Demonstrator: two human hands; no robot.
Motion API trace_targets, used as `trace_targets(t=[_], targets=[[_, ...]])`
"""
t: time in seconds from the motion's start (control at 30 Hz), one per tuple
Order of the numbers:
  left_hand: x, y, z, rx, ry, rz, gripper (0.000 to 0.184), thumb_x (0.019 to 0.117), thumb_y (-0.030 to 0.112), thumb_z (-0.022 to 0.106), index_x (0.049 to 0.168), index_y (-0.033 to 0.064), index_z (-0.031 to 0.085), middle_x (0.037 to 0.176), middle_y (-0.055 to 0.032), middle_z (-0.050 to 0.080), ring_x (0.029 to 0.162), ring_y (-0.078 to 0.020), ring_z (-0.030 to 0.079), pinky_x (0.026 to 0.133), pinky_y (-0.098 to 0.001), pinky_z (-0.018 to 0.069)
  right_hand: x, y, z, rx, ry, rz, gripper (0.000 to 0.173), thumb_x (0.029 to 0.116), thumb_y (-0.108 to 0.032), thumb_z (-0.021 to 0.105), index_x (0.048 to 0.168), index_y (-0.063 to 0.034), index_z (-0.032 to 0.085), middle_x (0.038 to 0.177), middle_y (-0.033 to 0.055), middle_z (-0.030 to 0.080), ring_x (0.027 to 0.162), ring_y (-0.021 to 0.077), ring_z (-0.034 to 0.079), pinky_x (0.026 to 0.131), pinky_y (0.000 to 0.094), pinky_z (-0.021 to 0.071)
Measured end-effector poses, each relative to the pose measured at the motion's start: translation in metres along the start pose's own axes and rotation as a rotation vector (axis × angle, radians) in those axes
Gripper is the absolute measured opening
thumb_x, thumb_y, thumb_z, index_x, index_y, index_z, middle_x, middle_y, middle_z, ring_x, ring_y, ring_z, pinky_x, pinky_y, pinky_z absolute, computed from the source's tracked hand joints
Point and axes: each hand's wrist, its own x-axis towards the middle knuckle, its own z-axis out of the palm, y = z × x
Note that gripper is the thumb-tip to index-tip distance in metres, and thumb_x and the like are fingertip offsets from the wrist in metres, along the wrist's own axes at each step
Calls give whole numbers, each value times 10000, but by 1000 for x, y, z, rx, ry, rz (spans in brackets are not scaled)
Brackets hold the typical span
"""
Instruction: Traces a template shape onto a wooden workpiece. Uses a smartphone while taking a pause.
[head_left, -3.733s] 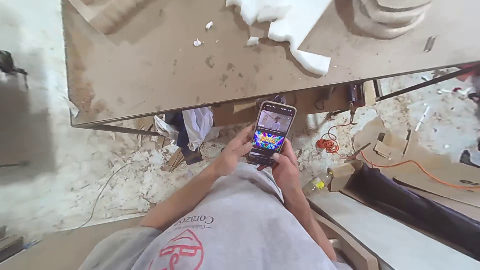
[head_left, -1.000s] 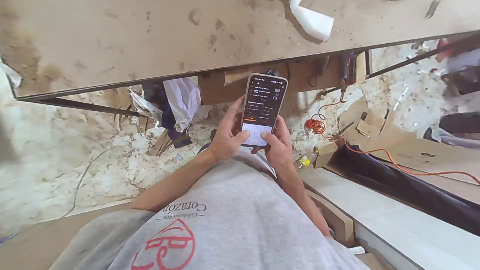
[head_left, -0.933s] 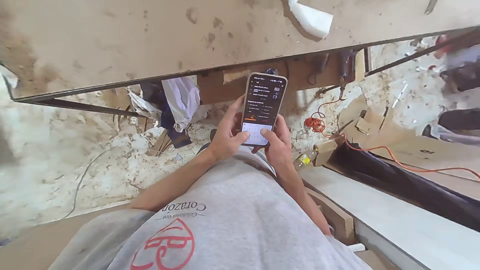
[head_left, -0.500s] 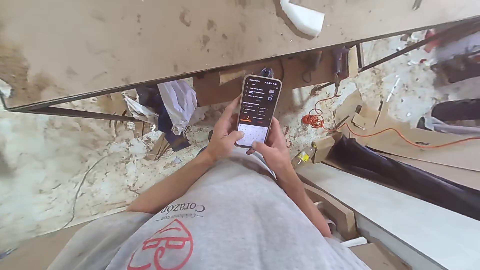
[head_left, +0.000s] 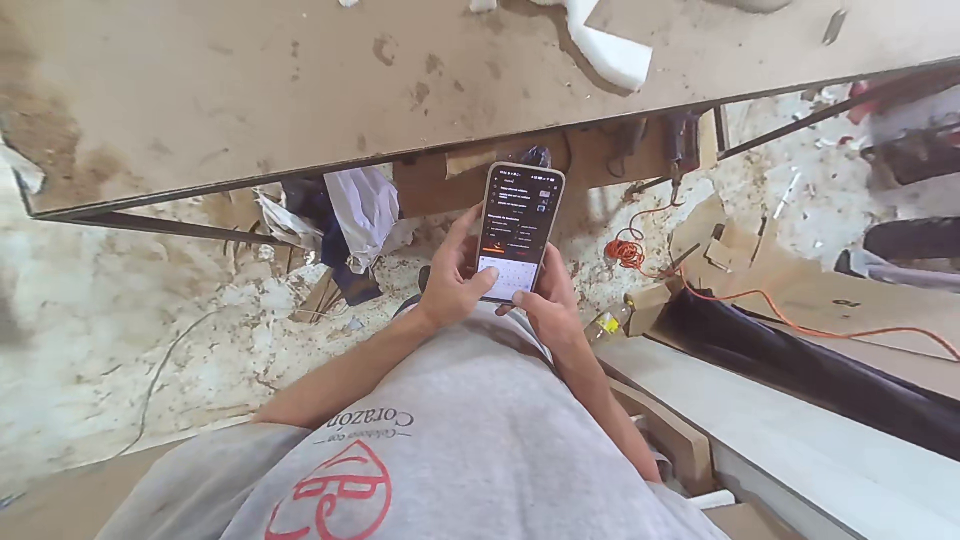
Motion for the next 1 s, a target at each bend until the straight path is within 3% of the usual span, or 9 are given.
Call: trace_targets(t=[0.13,0.27,0.67,1.0], targets=[[-1,0,4,-4,53,43,753,898,-14,586,1578,75,274,1183,-90,705,969,-162,726,836,-337,630,0,-2,3,-34,11,16,729,841,24,639,1480,-15,289,1222,160,660,969,279,734,687,428,662],[-5,-1,1,-27,8,20,784,887,23,560,1599,97,240,1217,-88,684,1008,-161,712,872,-351,617,0,-2,8,-78,86,38,665,861,77,588,1466,-12,327,1152,161,686,874,265,746,609,390,656],[-13,2,-8,-33,18,-10,809,872,24,561,1605,86,223,1240,-103,672,1030,-177,710,881,-354,618,2,6,6,26,-15,42,683,850,25,585,1471,-24,306,1214,168,664,940,287,738,643,424,656],[-15,2,-13,-55,-14,-12,842,841,34,546,1611,102,213,1243,-98,672,1017,-170,710,867,-355,618,0,9,1,45,-100,-1,598,888,26,420,1477,-34,339,1234,162,660,967,292,731,669,459,651]])
